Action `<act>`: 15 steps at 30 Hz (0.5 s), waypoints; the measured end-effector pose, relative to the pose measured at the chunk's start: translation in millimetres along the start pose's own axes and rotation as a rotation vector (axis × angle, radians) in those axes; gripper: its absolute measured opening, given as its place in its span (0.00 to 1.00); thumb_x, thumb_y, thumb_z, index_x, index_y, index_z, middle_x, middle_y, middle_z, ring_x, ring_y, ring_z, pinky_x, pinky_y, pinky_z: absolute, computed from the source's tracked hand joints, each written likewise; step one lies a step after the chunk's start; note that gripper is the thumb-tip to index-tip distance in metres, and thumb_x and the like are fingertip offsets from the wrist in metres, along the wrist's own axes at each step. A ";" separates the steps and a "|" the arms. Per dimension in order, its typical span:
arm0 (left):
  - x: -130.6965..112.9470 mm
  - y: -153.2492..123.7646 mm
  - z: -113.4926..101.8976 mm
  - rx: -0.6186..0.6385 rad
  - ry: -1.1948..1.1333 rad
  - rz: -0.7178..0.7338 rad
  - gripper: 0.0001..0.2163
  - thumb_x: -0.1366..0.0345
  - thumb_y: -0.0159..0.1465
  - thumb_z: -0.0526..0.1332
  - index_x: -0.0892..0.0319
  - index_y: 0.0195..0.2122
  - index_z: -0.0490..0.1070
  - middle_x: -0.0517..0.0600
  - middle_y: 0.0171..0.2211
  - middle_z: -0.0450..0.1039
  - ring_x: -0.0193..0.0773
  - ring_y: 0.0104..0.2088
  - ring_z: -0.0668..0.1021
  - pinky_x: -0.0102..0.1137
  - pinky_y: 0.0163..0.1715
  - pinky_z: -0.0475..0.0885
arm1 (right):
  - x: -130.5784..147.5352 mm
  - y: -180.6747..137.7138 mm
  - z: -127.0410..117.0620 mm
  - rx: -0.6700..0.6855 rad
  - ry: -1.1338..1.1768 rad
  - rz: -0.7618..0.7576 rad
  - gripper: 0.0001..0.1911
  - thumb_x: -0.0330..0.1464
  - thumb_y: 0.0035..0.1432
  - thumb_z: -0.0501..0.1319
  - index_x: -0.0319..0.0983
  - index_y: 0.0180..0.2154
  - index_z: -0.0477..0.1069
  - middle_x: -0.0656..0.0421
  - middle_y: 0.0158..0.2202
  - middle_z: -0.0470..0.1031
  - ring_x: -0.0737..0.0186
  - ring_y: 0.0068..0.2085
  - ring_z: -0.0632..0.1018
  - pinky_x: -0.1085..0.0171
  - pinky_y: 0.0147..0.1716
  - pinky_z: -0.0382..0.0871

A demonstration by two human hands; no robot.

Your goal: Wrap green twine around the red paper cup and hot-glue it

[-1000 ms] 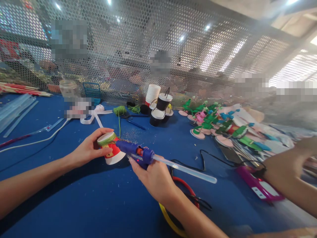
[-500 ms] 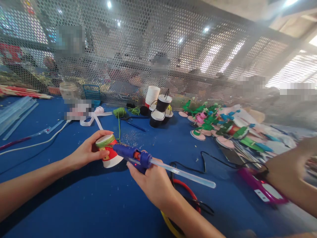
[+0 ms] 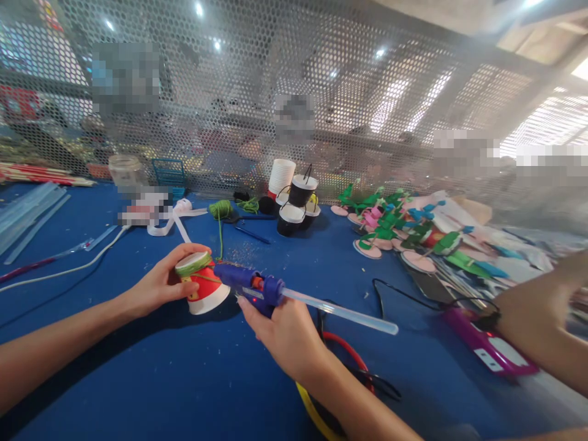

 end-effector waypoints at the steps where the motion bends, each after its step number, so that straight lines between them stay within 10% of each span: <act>1: 0.4 -0.1 -0.2 0.005 -0.002 0.008 0.22 0.66 0.48 0.64 0.56 0.44 0.60 0.48 0.37 0.68 0.37 0.36 0.72 0.30 0.36 0.67 | 1.7 -0.2 0.5 0.013 0.031 0.015 0.15 0.38 0.48 0.59 0.42 0.14 0.65 0.64 0.09 0.63 0.67 0.12 0.67 0.66 0.14 0.63; 15: -1.2 -0.5 -4.1 0.029 0.068 -0.031 0.21 0.64 0.49 0.63 0.56 0.44 0.60 0.47 0.36 0.69 0.36 0.34 0.72 0.28 0.31 0.66 | 7.3 -3.0 0.8 0.010 0.119 0.089 0.12 0.39 0.46 0.59 0.39 0.18 0.66 0.65 0.09 0.63 0.69 0.12 0.65 0.69 0.13 0.62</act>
Point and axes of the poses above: each hand's wrist, its own y-axis towards the middle knuckle, its own z-axis out of the palm, x = y × z, the point moved 4 cm from there along y, towards the middle knuckle
